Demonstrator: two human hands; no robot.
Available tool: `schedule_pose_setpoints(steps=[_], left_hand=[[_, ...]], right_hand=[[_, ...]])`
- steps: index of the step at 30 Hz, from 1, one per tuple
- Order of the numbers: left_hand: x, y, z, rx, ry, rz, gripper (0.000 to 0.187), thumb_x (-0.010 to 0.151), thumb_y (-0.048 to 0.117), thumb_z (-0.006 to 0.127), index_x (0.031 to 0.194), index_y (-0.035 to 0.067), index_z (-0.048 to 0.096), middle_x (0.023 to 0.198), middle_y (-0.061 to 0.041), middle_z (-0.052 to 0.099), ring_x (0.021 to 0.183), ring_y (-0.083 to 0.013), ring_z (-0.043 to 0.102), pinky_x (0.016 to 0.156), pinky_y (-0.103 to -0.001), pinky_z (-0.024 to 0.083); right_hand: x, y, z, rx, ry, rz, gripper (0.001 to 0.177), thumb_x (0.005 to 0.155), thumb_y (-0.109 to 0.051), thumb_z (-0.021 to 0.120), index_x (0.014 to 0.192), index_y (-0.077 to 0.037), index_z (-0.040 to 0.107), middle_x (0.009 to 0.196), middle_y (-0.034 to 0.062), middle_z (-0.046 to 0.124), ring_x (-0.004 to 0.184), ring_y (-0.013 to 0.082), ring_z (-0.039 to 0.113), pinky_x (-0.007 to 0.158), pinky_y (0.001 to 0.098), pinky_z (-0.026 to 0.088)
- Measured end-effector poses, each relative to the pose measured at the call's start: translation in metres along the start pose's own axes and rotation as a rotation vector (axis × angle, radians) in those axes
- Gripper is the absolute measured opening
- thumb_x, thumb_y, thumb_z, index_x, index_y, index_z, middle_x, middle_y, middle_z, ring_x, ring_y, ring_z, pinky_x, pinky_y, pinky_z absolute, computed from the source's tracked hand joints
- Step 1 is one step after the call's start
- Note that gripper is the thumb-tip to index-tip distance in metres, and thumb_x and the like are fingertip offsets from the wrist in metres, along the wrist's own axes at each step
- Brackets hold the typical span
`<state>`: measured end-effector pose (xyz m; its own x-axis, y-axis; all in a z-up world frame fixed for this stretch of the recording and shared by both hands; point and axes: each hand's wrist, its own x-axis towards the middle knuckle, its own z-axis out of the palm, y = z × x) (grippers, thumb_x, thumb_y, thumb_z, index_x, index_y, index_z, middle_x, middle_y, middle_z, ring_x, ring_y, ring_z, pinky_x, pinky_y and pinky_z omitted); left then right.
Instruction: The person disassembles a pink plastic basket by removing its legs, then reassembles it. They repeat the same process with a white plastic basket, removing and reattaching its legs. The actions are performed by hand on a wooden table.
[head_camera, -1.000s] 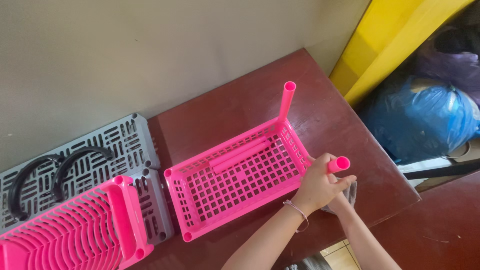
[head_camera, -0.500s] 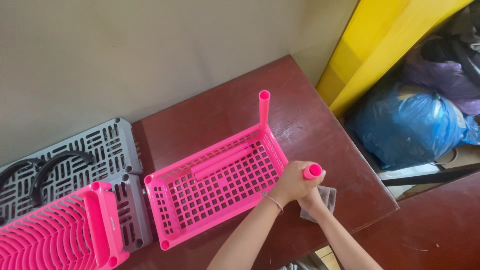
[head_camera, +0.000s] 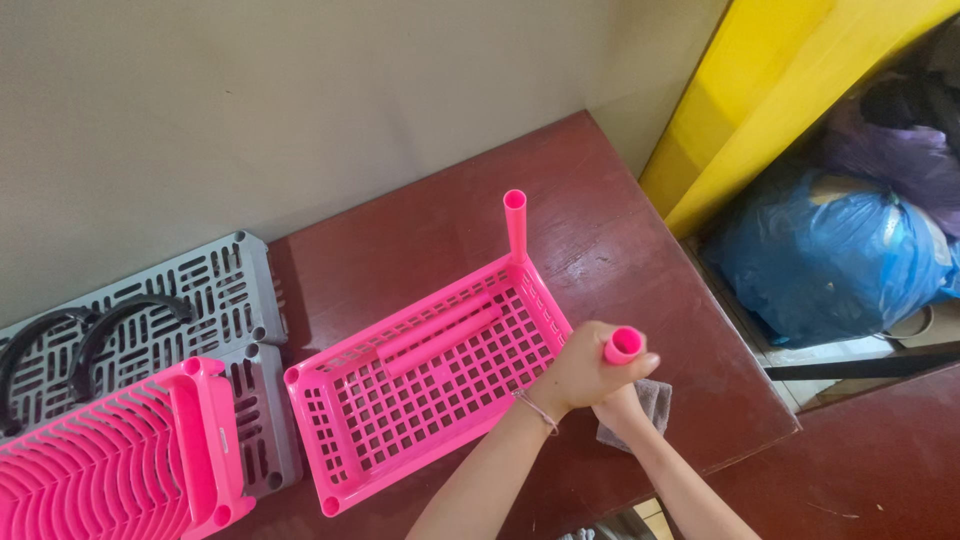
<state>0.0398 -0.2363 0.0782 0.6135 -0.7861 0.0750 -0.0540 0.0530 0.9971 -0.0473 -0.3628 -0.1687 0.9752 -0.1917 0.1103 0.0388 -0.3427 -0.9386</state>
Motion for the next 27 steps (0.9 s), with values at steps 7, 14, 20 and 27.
schedule_pose_setpoints(steps=[7, 14, 20, 27], left_hand=[[0.013, -0.009, -0.015, -0.311, 0.574, -0.196, 0.03, 0.092, 0.028, 0.074, 0.108, 0.006, 0.062, 0.09, -0.002, 0.058, 0.084, -0.0134, 0.056, 0.076, -0.033, 0.049], [-0.088, -0.125, -0.101, -0.849, 1.158, -0.242, 0.032, 0.1, 0.024, 0.055, 0.127, 0.008, 0.053, 0.127, -0.008, 0.06, 0.107, -0.0188, 0.057, 0.097, -0.039, 0.046], [-0.165, -0.19, -0.125, -1.028, 1.228, -0.21, 0.026, 0.097, 0.012, 0.064, 0.116, 0.002, 0.05, 0.114, -0.012, 0.056, 0.107, -0.0253, 0.063, 0.1, -0.041, 0.054], [-0.185, -0.127, -0.076, -0.184, 1.006, -0.441, 0.095, 0.088, 0.027, 0.073, 0.158, 0.004, 0.012, 0.164, -0.015, 0.021, 0.152, -0.0274, 0.029, 0.12, -0.043, 0.033]], right_hand=[[0.008, -0.075, -0.004, 0.302, -0.037, 0.43, 0.059, 0.083, -0.014, 0.08, 0.137, -0.007, 0.059, 0.117, 0.0094, 0.074, 0.105, 0.0162, 0.07, 0.087, 0.0338, 0.057], [0.026, -0.136, -0.018, -0.056, -0.063, 0.336, 0.067, 0.076, -0.02, 0.087, 0.135, -0.013, 0.058, 0.114, 0.011, 0.076, 0.103, 0.0175, 0.069, 0.088, 0.0327, 0.054], [0.047, -0.11, -0.024, -0.253, -0.242, 0.44, 0.07, 0.077, -0.024, 0.083, 0.135, -0.008, 0.048, 0.112, 0.0159, 0.075, 0.099, 0.0269, 0.076, 0.086, 0.0395, 0.059], [0.08, -0.125, -0.009, -0.438, -0.081, 0.203, 0.092, 0.074, -0.031, 0.085, 0.149, -0.004, 0.038, 0.131, 0.0262, 0.06, 0.12, 0.037, 0.061, 0.098, 0.0451, 0.05]])
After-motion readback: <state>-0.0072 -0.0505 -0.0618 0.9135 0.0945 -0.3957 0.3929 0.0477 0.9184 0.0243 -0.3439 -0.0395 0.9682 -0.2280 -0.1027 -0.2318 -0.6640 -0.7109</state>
